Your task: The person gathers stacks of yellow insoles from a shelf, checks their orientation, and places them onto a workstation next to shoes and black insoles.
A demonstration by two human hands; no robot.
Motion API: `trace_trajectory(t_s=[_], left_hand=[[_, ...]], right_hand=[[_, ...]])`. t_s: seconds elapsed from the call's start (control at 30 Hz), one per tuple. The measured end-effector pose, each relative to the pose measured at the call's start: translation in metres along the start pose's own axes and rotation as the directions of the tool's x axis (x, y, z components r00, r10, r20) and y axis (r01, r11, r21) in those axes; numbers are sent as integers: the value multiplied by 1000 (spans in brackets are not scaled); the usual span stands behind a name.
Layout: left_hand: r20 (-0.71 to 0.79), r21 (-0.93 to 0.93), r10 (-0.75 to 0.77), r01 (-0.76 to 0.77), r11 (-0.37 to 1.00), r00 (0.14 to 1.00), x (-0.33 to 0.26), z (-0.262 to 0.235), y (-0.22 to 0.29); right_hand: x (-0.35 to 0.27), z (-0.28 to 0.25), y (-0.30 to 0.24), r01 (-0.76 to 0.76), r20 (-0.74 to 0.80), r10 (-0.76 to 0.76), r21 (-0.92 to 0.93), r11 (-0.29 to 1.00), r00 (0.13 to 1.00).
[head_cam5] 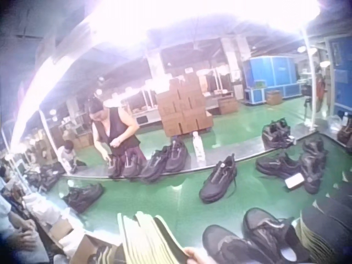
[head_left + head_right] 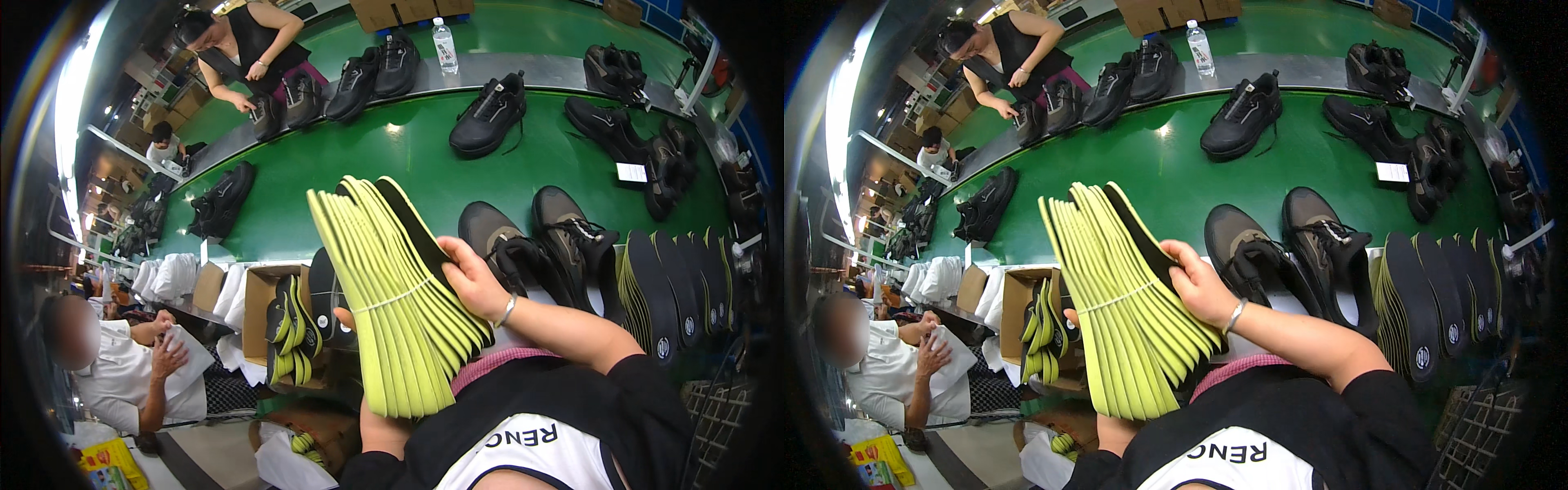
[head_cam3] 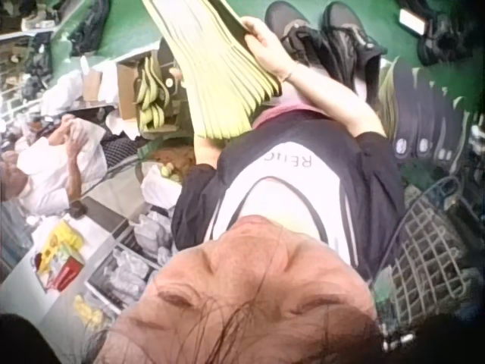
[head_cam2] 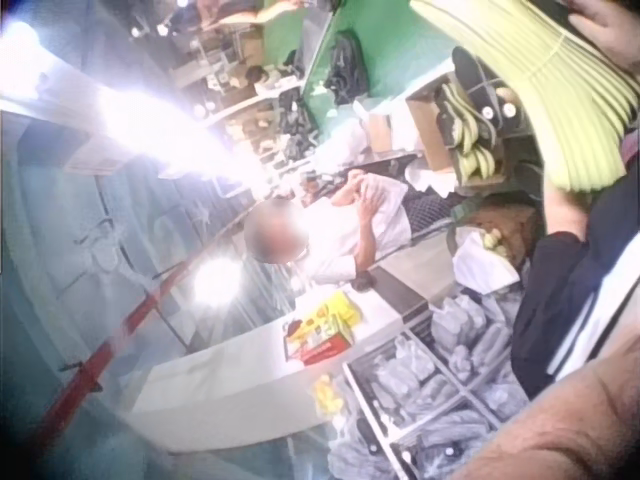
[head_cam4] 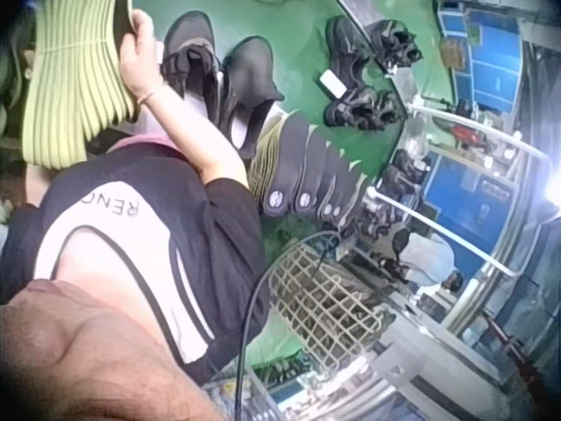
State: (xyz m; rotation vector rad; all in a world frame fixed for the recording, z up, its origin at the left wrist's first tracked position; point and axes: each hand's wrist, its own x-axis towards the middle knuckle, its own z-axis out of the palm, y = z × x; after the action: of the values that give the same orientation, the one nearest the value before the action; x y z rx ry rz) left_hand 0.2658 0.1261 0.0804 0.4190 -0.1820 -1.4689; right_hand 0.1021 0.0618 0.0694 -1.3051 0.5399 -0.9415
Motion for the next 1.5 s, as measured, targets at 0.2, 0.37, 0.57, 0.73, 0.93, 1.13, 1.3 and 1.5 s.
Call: trace_trajectory(t_s=[0.2, 0.37, 0.57, 0.73, 0.93, 1.13, 1.3, 1.5], left_hand=[[12, 20, -5, 5, 1000, 1000, -3, -2, 4], [-22, 62, 21, -19, 998, 1000, -23, -1, 13], [-57, 123, 69, -62, 990, 996, -62, 10, -6], [-129, 184, 122, -97, 978, 984, -110, 21, -50], [-264, 196, 233, -185, 963, 936, -188, 30, -109], [-357, 164, 283, -239, 957, 890, -247, 33, -156], [-401, 137, 336, -307, 942, 852, -295, 36, -173], [-458, 108, 397, -393, 913, 796, -365, 26, -175]], right_hand=[[-4, 4, 13, 3, 86, 31, -368, 930, 996], [-28, 9, -37, 418, 209, -430, -772, 479, 878], [-51, 18, -38, 722, 610, -386, -585, 369, 692], [-95, -20, -90, -538, 948, 230, -78, 839, 221], [-45, -88, -167, 266, 829, -103, -58, 962, 550], [-41, -101, -111, -204, 568, 281, -196, 959, 774], [-157, -44, -34, -696, 681, 510, 0, 718, 525], [-260, 38, -27, -912, 863, 398, 154, 380, 312]])
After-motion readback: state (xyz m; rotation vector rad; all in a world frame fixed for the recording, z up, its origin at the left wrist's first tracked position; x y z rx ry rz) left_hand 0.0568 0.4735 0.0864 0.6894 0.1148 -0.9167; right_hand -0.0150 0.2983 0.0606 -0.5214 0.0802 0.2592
